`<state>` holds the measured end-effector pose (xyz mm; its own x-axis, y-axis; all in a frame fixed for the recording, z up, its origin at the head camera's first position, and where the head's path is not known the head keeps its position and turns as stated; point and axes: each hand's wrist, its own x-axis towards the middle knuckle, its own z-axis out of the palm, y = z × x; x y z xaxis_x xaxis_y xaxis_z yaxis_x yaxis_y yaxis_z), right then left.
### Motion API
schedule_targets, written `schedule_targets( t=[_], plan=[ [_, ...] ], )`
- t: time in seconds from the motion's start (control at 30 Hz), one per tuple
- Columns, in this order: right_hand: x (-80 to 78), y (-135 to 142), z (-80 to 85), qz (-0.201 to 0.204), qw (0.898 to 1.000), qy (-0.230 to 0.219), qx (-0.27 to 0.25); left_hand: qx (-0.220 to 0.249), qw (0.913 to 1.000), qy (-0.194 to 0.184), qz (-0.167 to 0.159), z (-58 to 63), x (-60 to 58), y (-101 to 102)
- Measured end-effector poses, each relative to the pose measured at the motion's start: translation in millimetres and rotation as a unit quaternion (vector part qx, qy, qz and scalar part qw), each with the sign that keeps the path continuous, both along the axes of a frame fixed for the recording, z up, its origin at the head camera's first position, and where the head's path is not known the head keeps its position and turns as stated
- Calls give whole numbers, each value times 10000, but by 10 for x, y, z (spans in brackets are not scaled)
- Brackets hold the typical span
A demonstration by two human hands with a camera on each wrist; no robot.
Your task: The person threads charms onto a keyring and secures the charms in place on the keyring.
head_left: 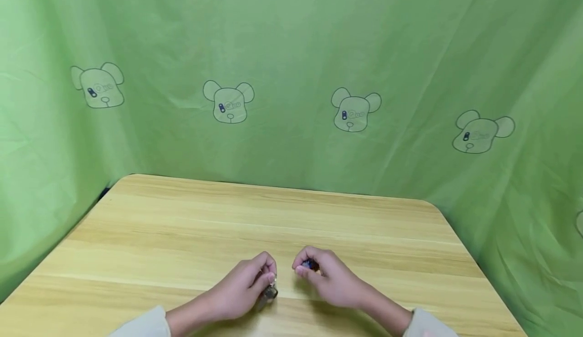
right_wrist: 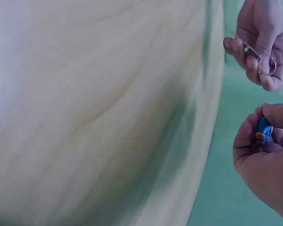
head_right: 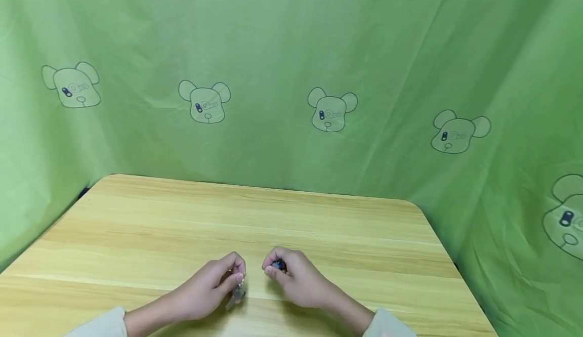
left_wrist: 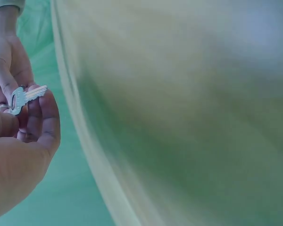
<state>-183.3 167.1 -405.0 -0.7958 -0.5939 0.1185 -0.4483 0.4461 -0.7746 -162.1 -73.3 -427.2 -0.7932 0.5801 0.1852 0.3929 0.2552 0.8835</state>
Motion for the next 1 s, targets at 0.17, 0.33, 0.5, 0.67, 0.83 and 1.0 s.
schedule_targets(
  t=[0.17, 0.33, 0.5, 0.67, 0.83, 1.0],
  plan=[
    [-32, -45, 96, -264, 9979, -149, -568, 92, 9996, 10, 275, 73, -51, 38],
    [-40, -81, 199, -422, 9925, -61, -1149, 438, 9973, -153, 568, 177, -88, 84],
    [-49, -152, 310, -647, 9842, 476, -1576, 795, 9930, -131, 867, 294, -127, 129],
    [-82, -217, 409, -783, 9713, 1291, -1837, 1072, 9892, 21, 997, 396, -184, 185],
    [-109, -270, 475, -1012, 9634, 1542, -1944, 1217, 9860, 149, 1128, 498, -244, 238],
    [-86, -370, 564, -1212, 9586, 1778, -1867, 1513, 9813, 205, 1174, 576, -299, 280]
  ],
)
